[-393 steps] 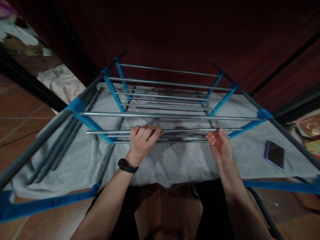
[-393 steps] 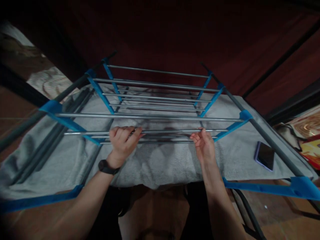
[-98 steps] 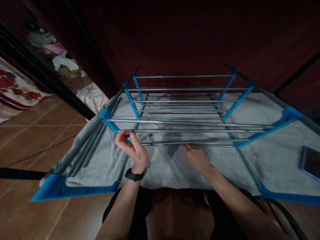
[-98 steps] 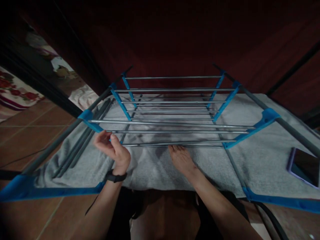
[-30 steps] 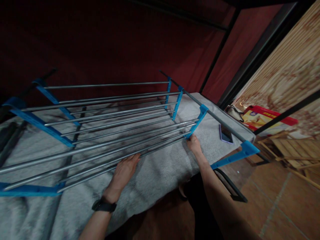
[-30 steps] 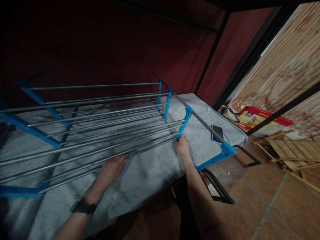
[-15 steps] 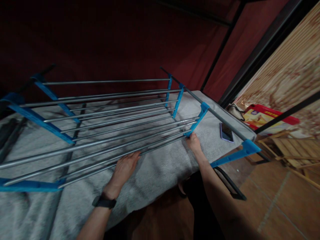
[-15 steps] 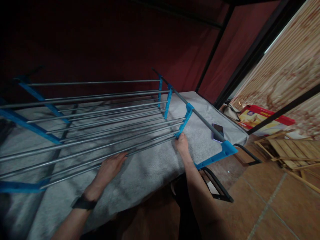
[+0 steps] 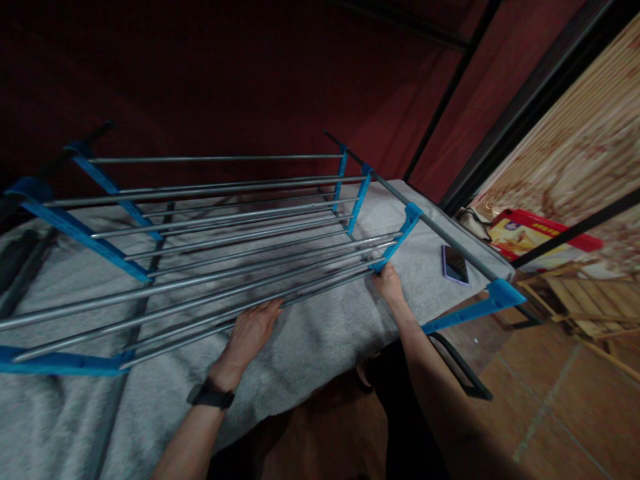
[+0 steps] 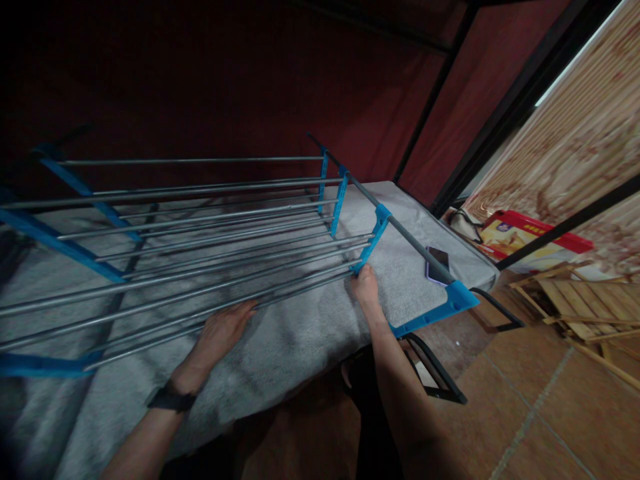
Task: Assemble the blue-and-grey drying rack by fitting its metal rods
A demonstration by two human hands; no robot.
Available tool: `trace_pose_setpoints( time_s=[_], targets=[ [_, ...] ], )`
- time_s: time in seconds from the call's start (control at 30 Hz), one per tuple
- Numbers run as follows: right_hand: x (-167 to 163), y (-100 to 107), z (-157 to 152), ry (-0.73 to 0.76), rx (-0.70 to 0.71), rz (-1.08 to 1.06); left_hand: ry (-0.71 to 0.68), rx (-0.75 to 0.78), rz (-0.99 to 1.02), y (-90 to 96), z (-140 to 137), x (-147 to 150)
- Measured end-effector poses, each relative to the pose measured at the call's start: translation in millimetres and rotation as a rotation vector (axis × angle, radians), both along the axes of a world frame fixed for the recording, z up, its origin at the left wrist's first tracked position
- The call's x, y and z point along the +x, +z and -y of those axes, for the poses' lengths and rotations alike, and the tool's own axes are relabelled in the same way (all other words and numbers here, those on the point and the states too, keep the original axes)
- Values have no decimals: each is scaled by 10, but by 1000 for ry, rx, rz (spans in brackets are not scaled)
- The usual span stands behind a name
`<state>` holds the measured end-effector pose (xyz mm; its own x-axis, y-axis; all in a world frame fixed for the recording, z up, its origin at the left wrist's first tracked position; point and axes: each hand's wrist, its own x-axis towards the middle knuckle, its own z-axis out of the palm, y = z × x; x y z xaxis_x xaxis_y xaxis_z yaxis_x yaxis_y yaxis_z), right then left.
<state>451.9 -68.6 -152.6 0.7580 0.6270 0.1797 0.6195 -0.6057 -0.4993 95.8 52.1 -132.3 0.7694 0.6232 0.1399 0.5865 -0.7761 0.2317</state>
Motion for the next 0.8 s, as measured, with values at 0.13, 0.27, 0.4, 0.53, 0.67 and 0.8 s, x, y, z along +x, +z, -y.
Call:
trace_pose_setpoints(
  time_s=[0.13, 0.27, 0.4, 0.53, 0.67, 0.8],
  targets=[
    [-6, 13, 1, -5, -9, -1, -4, -9, 10, -18, -11, -6],
    [-15, 26, 4, -8, -17, 1, -1, -30, 2, -30, -15, -3],
    [-21, 30, 4, -12, -29, 2, -6, -24, -2, -15, -8, 4],
    [-14, 25, -5, -13, -38, -3, 5, -31, -3, 3, -1, 2],
    [-11, 20, -14, -9, -36, -1, 30, -56, -5, 4, -5, 2],
    [-10, 23, -10, 5, -20, 4, 43, -61, -18, -2, -14, 5]
  ],
)
